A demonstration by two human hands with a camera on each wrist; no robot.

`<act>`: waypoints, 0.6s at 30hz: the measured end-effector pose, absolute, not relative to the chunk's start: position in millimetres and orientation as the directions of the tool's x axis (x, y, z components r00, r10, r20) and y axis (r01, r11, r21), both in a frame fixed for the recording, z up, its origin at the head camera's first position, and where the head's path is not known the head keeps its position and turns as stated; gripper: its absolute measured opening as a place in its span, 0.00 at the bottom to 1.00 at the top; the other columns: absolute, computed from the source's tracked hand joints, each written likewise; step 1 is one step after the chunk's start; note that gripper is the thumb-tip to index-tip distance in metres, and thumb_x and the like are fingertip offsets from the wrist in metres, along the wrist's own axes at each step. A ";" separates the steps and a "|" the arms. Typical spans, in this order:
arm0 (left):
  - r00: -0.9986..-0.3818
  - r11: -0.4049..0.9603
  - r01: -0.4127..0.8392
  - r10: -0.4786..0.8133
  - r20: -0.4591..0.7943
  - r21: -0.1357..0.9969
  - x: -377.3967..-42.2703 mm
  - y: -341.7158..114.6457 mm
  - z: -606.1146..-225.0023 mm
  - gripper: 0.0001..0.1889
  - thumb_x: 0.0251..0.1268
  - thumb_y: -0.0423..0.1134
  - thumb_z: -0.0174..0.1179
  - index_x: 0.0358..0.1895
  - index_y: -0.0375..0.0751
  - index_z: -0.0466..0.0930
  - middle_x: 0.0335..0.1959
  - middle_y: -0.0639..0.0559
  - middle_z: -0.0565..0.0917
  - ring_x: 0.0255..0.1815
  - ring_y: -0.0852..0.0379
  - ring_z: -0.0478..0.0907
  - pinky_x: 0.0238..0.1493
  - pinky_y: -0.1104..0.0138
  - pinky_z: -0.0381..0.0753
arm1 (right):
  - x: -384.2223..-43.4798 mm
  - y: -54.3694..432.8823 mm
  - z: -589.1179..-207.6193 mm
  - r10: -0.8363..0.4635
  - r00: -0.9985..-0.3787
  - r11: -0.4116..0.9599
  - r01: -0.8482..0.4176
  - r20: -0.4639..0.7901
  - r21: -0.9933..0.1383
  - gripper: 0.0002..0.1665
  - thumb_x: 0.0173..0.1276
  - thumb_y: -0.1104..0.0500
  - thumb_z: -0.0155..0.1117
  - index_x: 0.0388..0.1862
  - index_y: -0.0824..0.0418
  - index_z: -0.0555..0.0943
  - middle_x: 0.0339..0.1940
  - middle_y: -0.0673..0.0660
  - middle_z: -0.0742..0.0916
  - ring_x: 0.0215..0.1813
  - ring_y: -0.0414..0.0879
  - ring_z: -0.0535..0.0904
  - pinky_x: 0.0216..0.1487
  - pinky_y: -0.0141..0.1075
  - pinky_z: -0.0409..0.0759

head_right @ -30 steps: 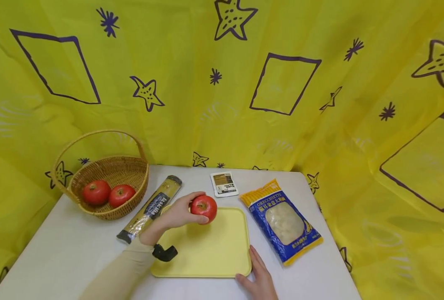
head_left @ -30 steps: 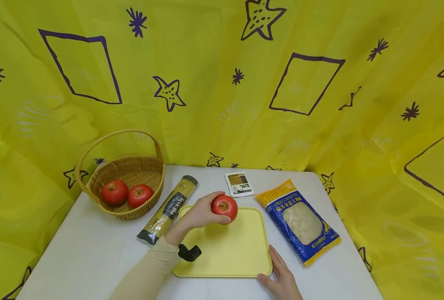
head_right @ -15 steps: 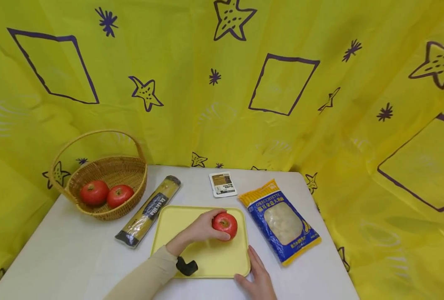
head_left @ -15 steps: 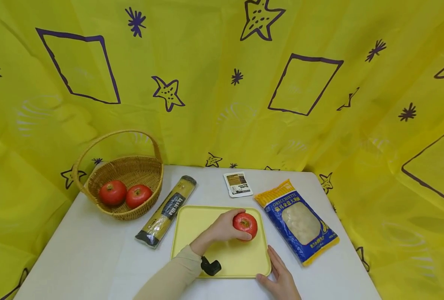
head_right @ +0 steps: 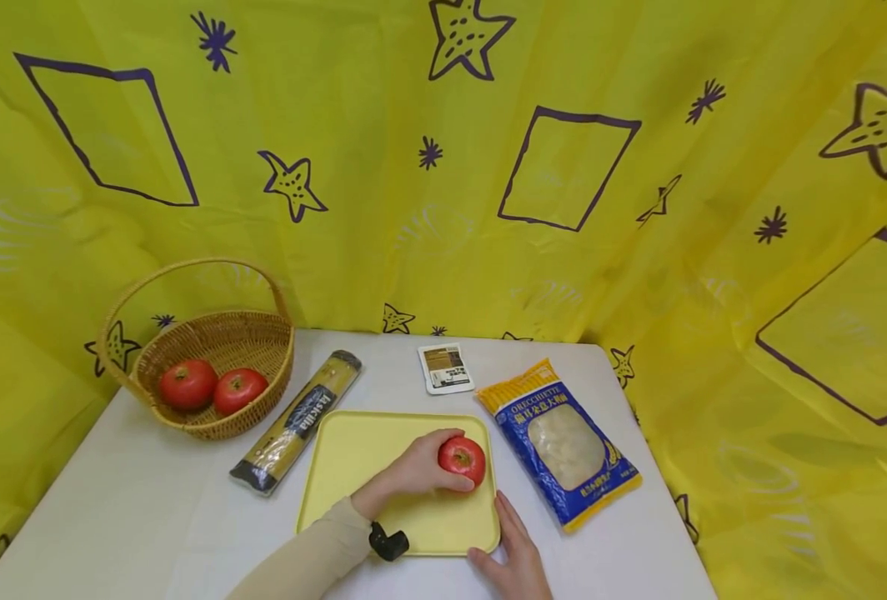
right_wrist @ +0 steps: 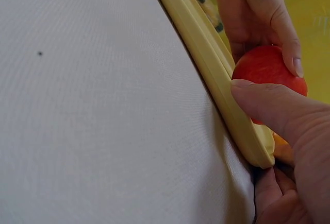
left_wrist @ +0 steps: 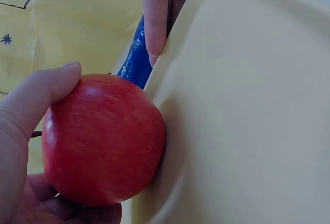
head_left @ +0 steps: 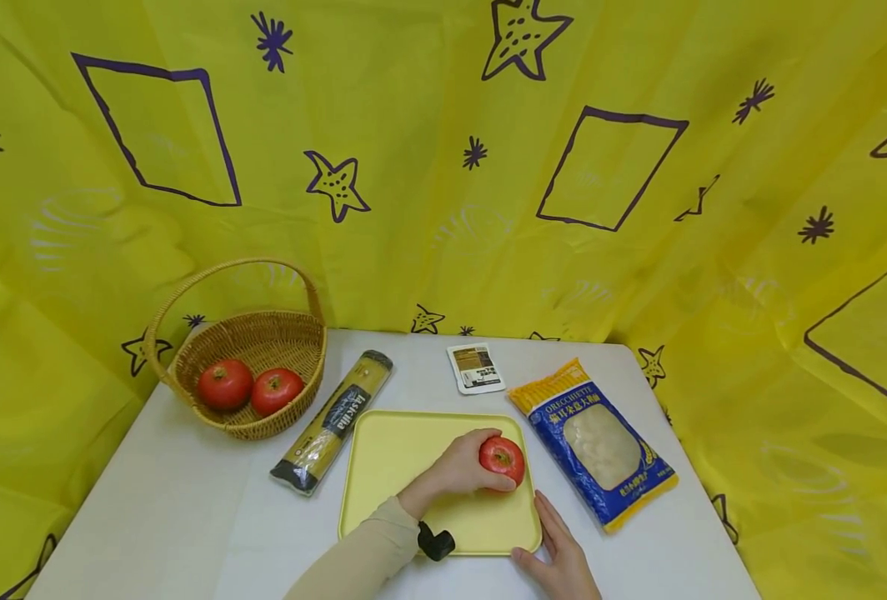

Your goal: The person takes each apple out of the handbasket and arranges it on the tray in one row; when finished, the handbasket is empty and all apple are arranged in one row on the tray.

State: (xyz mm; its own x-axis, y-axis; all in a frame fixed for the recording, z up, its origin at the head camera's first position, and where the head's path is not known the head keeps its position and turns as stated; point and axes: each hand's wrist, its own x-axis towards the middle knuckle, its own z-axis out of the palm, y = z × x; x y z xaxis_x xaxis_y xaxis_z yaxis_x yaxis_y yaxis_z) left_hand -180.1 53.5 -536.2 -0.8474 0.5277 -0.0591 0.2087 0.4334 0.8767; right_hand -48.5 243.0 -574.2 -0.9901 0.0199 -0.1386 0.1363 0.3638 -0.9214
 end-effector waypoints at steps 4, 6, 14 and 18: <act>-0.844 0.444 0.200 0.531 -0.076 0.873 -180.9 54.3 -536.6 0.46 0.47 0.55 0.75 0.69 0.39 0.67 0.57 0.49 0.77 0.51 0.56 0.75 0.51 0.62 0.77 | -48.4 242.8 -573.3 0.017 -0.992 0.356 0.123 -0.126 -0.926 0.54 0.55 0.61 0.78 0.74 0.72 0.58 0.77 0.64 0.60 0.73 0.51 0.54 0.62 0.23 0.59; -0.843 0.447 0.192 0.532 -0.086 0.874 -181.6 54.1 -536.7 0.46 0.48 0.56 0.75 0.70 0.39 0.66 0.57 0.49 0.77 0.52 0.56 0.75 0.51 0.62 0.77 | -48.3 242.6 -572.9 0.019 -0.993 0.353 0.119 -0.119 -0.928 0.54 0.54 0.61 0.78 0.74 0.72 0.58 0.77 0.64 0.60 0.73 0.50 0.54 0.62 0.23 0.59; -0.839 0.428 0.177 0.537 -0.092 0.886 -182.6 52.5 -538.6 0.47 0.48 0.55 0.75 0.70 0.38 0.65 0.58 0.48 0.76 0.52 0.55 0.75 0.51 0.62 0.77 | -49.4 241.6 -572.5 0.024 -0.992 0.369 0.121 -0.121 -0.921 0.54 0.54 0.59 0.78 0.74 0.72 0.59 0.76 0.64 0.60 0.73 0.51 0.54 0.61 0.21 0.60; -0.843 0.422 0.174 0.530 -0.086 0.890 -182.6 49.4 -538.3 0.48 0.48 0.57 0.74 0.71 0.39 0.64 0.61 0.47 0.74 0.55 0.54 0.74 0.53 0.61 0.77 | -48.5 241.7 -574.5 0.023 -0.994 0.380 0.111 -0.110 -0.919 0.54 0.54 0.59 0.78 0.74 0.72 0.59 0.76 0.65 0.61 0.72 0.48 0.55 0.60 0.21 0.60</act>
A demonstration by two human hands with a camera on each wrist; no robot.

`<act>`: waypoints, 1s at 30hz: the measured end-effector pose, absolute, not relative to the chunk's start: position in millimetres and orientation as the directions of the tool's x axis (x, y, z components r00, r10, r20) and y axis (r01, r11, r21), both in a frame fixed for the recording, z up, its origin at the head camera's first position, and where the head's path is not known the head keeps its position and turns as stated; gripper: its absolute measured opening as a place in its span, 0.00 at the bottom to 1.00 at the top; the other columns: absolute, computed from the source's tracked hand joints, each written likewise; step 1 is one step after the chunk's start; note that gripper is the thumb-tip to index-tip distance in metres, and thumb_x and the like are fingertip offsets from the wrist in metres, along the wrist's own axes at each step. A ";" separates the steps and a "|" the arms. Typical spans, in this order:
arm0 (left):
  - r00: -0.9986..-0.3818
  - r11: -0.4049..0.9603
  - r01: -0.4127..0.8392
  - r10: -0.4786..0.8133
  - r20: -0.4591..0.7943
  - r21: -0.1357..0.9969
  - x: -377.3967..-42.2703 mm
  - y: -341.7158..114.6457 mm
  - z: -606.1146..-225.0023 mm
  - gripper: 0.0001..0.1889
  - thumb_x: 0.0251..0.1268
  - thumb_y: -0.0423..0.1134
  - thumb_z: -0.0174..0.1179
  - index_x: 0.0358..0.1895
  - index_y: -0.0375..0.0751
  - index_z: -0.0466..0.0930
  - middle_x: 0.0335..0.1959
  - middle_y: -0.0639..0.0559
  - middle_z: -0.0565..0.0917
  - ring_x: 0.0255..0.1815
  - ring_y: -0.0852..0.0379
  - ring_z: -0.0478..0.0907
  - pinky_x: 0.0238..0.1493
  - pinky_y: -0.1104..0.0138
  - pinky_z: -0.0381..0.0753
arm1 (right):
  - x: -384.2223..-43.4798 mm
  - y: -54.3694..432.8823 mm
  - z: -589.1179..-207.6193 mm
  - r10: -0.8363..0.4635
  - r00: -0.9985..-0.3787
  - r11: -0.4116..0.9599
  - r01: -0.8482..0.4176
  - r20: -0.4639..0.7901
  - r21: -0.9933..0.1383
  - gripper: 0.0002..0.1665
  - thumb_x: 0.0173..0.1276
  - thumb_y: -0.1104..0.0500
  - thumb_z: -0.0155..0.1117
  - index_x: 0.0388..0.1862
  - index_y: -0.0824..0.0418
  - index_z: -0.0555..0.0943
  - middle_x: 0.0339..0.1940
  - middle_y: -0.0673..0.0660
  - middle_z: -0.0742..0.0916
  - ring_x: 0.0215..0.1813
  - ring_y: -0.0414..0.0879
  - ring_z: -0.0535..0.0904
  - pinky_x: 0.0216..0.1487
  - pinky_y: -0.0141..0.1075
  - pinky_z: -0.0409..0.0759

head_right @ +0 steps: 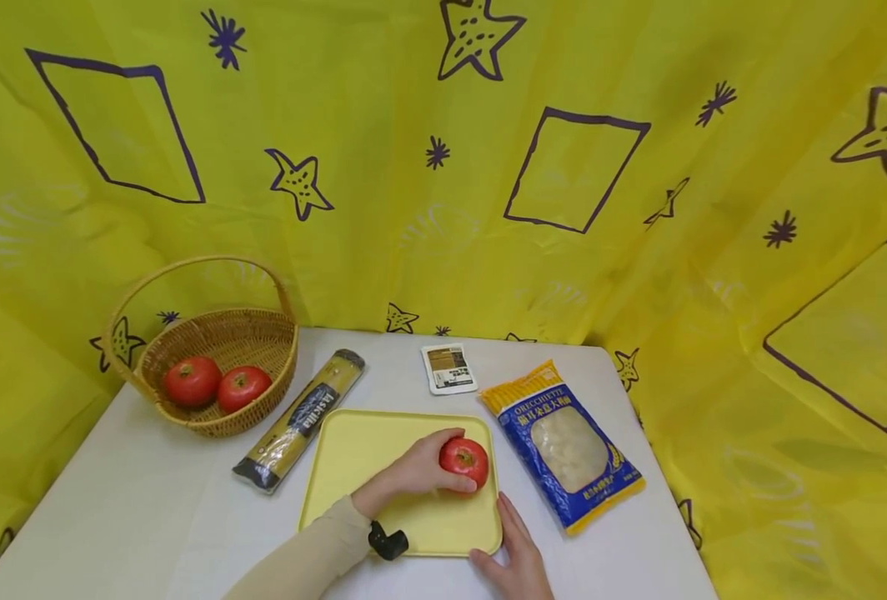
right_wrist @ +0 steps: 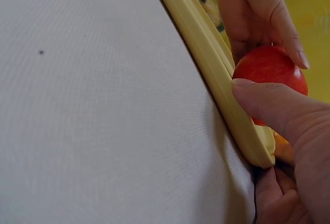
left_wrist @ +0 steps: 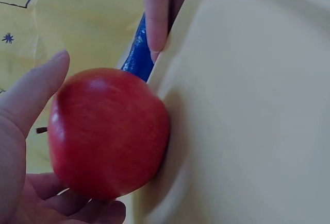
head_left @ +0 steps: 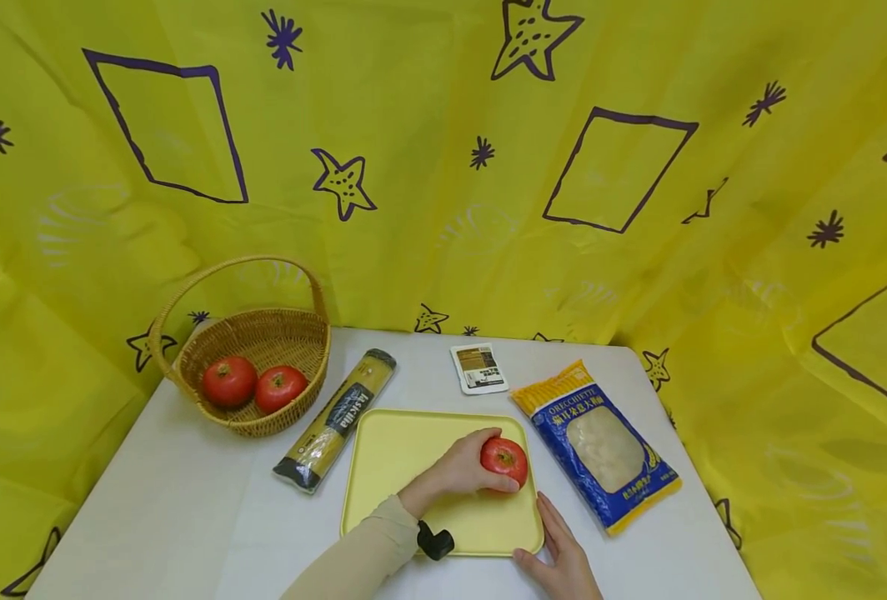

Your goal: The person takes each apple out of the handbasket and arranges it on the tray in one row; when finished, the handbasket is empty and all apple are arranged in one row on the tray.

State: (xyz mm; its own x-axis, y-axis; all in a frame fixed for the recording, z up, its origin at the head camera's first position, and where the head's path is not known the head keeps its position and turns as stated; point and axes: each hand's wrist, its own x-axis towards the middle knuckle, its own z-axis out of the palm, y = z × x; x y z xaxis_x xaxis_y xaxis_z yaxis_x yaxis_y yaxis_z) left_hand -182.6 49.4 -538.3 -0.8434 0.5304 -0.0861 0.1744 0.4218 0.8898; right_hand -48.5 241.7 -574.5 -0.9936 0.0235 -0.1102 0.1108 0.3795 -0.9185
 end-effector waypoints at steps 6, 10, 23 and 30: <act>-0.870 0.391 0.173 0.491 -0.046 0.904 -183.8 35.0 -528.4 0.49 0.48 0.57 0.75 0.72 0.41 0.64 0.68 0.46 0.69 0.65 0.46 0.67 0.62 0.50 0.69 | -46.9 242.9 -578.0 0.025 -0.995 0.381 0.100 -0.098 -0.919 0.54 0.54 0.59 0.79 0.73 0.73 0.59 0.76 0.66 0.61 0.71 0.44 0.56 0.61 0.22 0.61; -0.888 0.341 0.180 0.460 0.003 0.923 -187.8 20.4 -518.2 0.49 0.50 0.57 0.74 0.73 0.41 0.61 0.70 0.47 0.67 0.69 0.43 0.63 0.64 0.46 0.65 | -47.2 244.2 -577.7 0.033 -0.992 0.378 0.123 -0.120 -0.917 0.55 0.53 0.59 0.79 0.74 0.72 0.59 0.76 0.65 0.60 0.72 0.45 0.55 0.61 0.22 0.60; -0.912 0.092 0.270 0.342 0.224 0.958 -204.9 -43.4 -482.8 0.45 0.56 0.44 0.73 0.74 0.37 0.57 0.71 0.42 0.64 0.73 0.45 0.57 0.72 0.54 0.52 | -49.7 243.8 -577.7 0.034 -0.993 0.376 0.119 -0.114 -0.919 0.55 0.52 0.59 0.80 0.73 0.73 0.59 0.76 0.67 0.61 0.73 0.53 0.54 0.60 0.21 0.61; -0.933 0.020 0.275 0.246 0.262 0.961 -213.2 -84.3 -467.8 0.45 0.58 0.37 0.71 0.74 0.35 0.53 0.72 0.40 0.60 0.73 0.44 0.54 0.72 0.53 0.51 | -49.8 243.0 -579.0 0.029 -0.993 0.363 0.113 -0.110 -0.925 0.55 0.52 0.60 0.79 0.73 0.74 0.59 0.76 0.67 0.60 0.72 0.40 0.55 0.60 0.21 0.60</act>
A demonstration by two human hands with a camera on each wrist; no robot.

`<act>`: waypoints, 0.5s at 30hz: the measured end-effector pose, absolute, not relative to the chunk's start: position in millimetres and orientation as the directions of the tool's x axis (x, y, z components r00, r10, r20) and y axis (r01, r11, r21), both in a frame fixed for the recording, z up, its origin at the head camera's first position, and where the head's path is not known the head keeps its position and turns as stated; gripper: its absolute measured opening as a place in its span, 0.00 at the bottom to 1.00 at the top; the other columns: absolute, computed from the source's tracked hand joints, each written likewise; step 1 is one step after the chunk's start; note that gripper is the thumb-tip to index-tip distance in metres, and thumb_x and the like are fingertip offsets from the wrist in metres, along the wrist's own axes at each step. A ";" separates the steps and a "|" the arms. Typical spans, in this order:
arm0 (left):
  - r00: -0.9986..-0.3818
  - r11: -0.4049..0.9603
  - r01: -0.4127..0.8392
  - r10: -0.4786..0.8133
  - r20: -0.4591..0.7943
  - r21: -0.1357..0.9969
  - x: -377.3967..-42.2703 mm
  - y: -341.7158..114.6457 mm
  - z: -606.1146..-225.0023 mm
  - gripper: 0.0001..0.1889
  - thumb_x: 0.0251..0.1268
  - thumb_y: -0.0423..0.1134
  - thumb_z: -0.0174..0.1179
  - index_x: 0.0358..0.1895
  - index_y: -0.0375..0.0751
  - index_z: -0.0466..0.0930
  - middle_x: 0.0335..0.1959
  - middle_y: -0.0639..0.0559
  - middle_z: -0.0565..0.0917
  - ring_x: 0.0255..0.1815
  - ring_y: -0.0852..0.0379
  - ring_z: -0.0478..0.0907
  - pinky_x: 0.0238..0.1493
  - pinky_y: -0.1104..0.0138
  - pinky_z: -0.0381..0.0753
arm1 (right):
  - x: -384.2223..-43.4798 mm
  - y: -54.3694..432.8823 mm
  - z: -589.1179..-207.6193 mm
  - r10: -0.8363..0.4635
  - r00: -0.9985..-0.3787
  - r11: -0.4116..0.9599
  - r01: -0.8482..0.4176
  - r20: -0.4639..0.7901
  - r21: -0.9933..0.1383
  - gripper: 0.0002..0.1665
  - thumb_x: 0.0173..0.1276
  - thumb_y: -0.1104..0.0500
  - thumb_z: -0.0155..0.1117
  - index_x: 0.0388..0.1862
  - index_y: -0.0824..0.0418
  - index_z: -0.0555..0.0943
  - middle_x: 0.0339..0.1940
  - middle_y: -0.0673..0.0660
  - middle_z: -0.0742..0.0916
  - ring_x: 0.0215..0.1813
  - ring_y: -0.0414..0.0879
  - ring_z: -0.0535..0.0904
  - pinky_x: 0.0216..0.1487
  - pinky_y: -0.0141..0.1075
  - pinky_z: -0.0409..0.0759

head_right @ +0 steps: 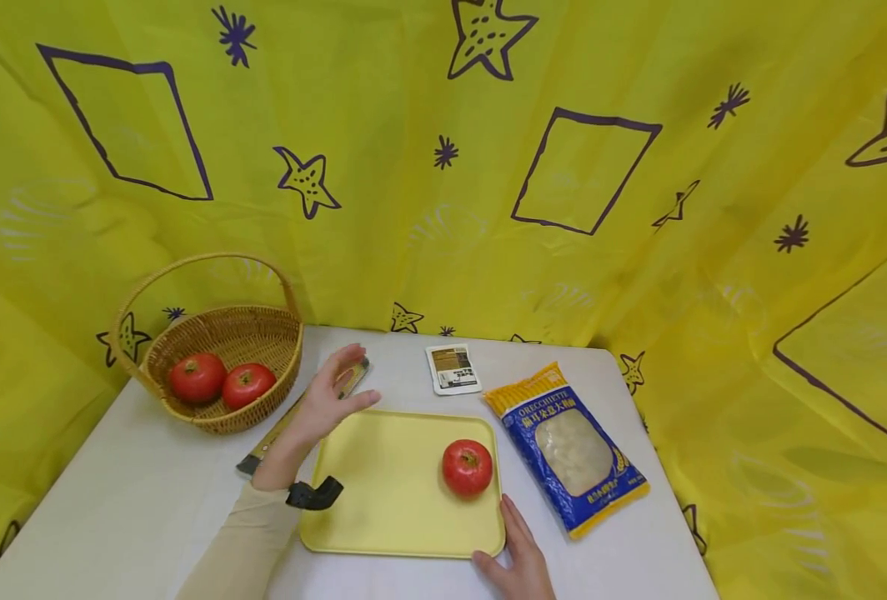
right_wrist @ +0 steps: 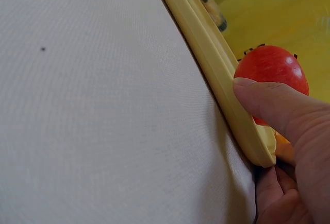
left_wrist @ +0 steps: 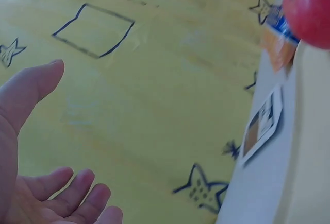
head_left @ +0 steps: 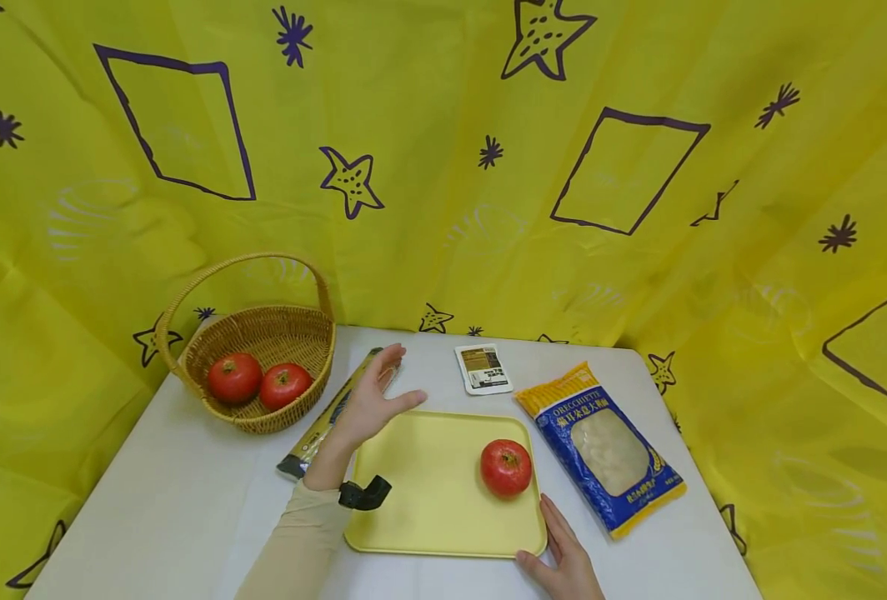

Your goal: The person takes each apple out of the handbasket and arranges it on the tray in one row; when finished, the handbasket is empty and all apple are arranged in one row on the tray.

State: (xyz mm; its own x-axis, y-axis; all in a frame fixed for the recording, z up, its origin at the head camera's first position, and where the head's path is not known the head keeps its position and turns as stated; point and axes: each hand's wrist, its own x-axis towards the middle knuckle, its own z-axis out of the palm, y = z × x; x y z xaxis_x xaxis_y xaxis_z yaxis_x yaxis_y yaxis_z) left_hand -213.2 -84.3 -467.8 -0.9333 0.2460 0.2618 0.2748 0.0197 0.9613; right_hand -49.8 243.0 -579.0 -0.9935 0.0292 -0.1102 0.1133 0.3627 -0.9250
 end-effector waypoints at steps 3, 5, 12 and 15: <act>-0.949 0.008 0.256 0.192 0.250 0.967 -216.5 -104.6 -461.2 0.44 0.60 0.34 0.69 0.75 0.34 0.51 0.72 0.40 0.59 0.73 0.44 0.52 0.72 0.53 0.49 | -48.8 242.4 -578.3 0.025 -0.995 0.356 0.103 -0.100 -0.929 0.55 0.53 0.60 0.79 0.73 0.74 0.59 0.76 0.67 0.60 0.69 0.32 0.55 0.60 0.20 0.59; -0.956 0.009 0.256 0.150 0.252 0.967 -218.8 -118.1 -457.7 0.44 0.60 0.33 0.69 0.75 0.33 0.51 0.72 0.39 0.59 0.73 0.44 0.52 0.73 0.54 0.48 | -48.4 242.4 -577.1 0.024 -0.995 0.356 0.102 -0.100 -0.929 0.55 0.53 0.60 0.79 0.73 0.74 0.59 0.76 0.67 0.60 0.69 0.31 0.55 0.60 0.20 0.59; -0.974 0.026 0.225 0.029 0.224 0.974 -217.3 -160.9 -434.1 0.42 0.62 0.26 0.65 0.74 0.26 0.47 0.73 0.32 0.54 0.75 0.41 0.48 0.73 0.53 0.47 | -48.7 242.6 -574.2 0.025 -0.993 0.361 0.114 -0.112 -0.926 0.55 0.53 0.60 0.79 0.74 0.73 0.58 0.76 0.67 0.60 0.69 0.29 0.55 0.60 0.20 0.58; -0.972 0.062 0.232 -0.030 0.235 0.971 -225.9 -180.7 -445.0 0.43 0.62 0.28 0.65 0.74 0.27 0.47 0.73 0.32 0.55 0.75 0.41 0.49 0.72 0.53 0.48 | -48.3 241.8 -574.1 0.021 -0.995 0.352 0.095 -0.094 -0.931 0.54 0.54 0.61 0.78 0.73 0.75 0.58 0.76 0.68 0.60 0.65 0.23 0.55 0.60 0.20 0.58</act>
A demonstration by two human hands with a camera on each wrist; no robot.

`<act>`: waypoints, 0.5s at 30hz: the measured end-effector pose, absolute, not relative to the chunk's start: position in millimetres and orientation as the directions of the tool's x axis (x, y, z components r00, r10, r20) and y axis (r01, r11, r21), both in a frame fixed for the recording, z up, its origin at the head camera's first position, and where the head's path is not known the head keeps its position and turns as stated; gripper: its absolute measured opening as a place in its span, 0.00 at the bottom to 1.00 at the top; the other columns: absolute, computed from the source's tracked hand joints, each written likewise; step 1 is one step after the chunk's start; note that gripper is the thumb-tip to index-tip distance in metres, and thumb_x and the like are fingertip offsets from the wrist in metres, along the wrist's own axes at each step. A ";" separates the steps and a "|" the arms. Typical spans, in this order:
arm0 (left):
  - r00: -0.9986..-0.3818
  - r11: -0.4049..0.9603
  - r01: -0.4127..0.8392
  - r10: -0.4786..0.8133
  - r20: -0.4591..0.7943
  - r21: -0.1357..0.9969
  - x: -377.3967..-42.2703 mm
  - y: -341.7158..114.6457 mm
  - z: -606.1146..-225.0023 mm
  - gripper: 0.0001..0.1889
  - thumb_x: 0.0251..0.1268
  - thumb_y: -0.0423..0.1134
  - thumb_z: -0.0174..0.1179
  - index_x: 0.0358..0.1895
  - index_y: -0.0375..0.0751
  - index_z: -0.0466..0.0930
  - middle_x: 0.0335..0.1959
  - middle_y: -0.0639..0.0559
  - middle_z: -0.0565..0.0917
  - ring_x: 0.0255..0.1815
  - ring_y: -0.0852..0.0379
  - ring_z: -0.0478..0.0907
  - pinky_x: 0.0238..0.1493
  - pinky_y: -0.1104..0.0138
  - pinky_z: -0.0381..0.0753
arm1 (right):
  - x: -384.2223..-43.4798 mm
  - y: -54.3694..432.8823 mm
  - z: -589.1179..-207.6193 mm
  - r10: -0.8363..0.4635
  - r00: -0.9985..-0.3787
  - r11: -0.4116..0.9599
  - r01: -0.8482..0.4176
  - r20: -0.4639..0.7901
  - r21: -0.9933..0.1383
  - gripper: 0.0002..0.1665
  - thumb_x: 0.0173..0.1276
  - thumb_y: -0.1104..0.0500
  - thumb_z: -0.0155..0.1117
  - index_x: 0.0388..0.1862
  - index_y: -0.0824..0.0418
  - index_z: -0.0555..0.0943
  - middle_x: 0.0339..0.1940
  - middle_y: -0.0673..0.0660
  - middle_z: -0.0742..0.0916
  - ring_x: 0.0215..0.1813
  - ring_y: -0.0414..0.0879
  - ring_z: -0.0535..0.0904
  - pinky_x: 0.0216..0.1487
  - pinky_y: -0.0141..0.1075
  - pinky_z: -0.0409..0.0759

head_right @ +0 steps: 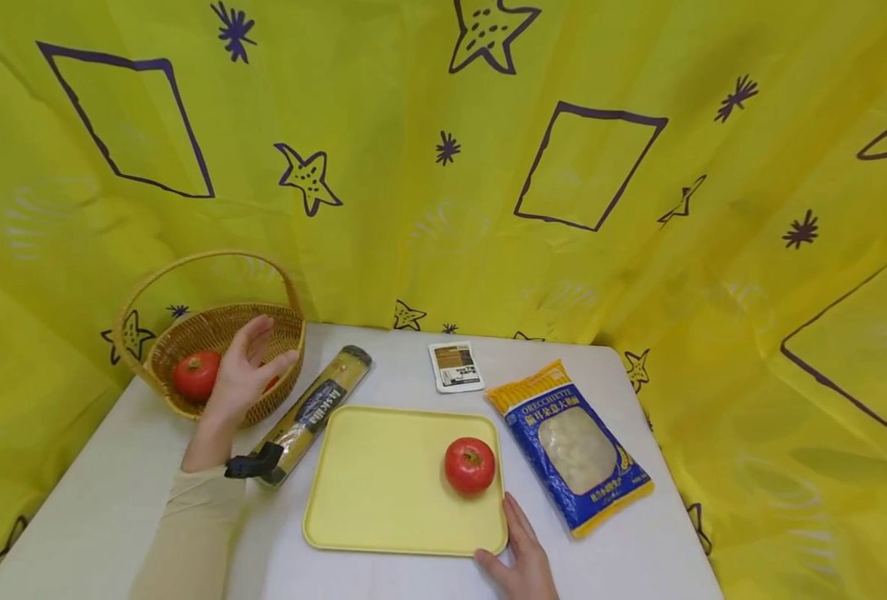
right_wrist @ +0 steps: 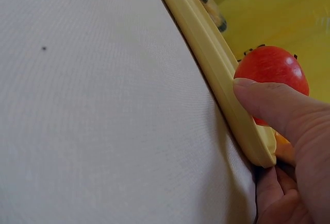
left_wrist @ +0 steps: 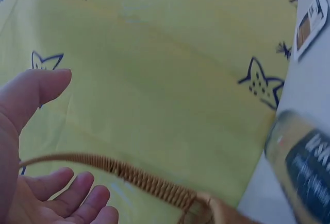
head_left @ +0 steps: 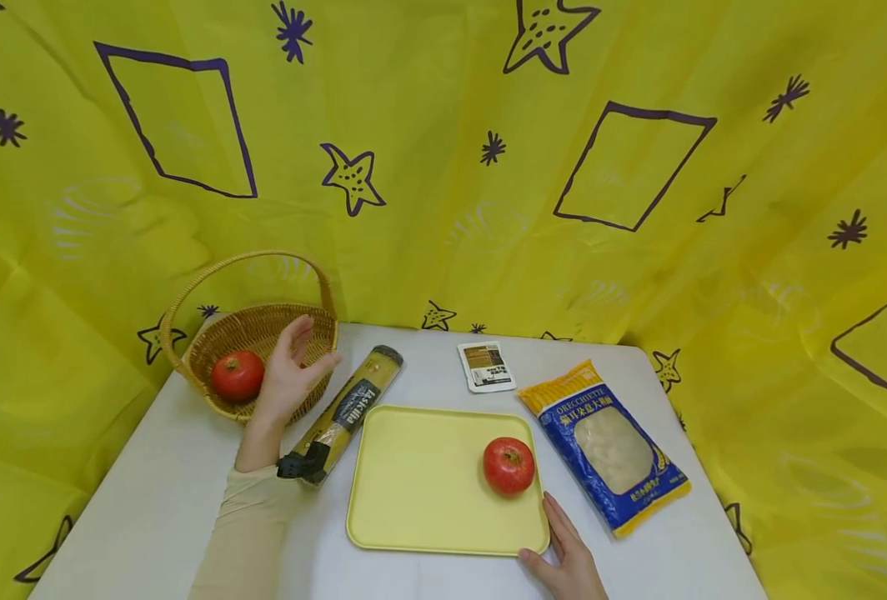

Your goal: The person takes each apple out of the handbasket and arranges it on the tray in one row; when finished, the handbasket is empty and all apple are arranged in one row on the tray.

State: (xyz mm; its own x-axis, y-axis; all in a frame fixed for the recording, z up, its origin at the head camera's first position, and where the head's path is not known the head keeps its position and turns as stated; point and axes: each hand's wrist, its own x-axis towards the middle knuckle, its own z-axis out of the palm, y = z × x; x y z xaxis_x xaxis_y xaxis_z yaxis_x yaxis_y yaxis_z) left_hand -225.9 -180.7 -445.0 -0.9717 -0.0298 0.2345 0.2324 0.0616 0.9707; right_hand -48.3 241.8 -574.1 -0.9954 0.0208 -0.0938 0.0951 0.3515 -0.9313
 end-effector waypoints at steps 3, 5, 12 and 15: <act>-0.974 0.099 0.211 -0.069 0.218 0.973 -229.5 -197.2 -450.8 0.45 0.62 0.31 0.67 0.75 0.29 0.47 0.73 0.33 0.54 0.75 0.42 0.49 0.72 0.54 0.49 | -48.4 241.3 -573.7 0.022 -0.994 0.352 0.109 -0.108 -0.930 0.55 0.54 0.60 0.78 0.73 0.74 0.58 0.76 0.67 0.60 0.71 0.36 0.55 0.60 0.20 0.58; -0.978 0.125 0.183 -0.082 0.194 0.975 -230.2 -206.0 -453.5 0.46 0.62 0.34 0.68 0.76 0.31 0.46 0.74 0.34 0.54 0.75 0.42 0.48 0.72 0.53 0.49 | -48.6 241.5 -574.3 0.023 -0.992 0.356 0.122 -0.122 -0.926 0.55 0.54 0.59 0.78 0.74 0.74 0.58 0.76 0.67 0.60 0.72 0.44 0.54 0.60 0.20 0.59; -0.992 0.218 0.091 -0.060 0.107 0.972 -235.5 -226.0 -465.8 0.49 0.61 0.44 0.69 0.76 0.32 0.45 0.75 0.36 0.53 0.75 0.42 0.48 0.71 0.50 0.50 | -48.7 244.9 -580.0 0.019 -0.996 0.382 0.086 -0.085 -0.920 0.55 0.53 0.59 0.79 0.73 0.74 0.58 0.76 0.67 0.60 0.69 0.31 0.55 0.60 0.20 0.59; -0.994 0.272 0.072 -0.058 0.091 0.960 -239.9 -233.2 -471.0 0.49 0.61 0.45 0.69 0.76 0.31 0.46 0.74 0.34 0.54 0.75 0.39 0.49 0.71 0.47 0.50 | -49.4 245.8 -581.0 0.016 -0.995 0.377 0.095 -0.097 -0.921 0.56 0.53 0.58 0.79 0.74 0.74 0.58 0.76 0.66 0.60 0.66 0.23 0.54 0.60 0.20 0.58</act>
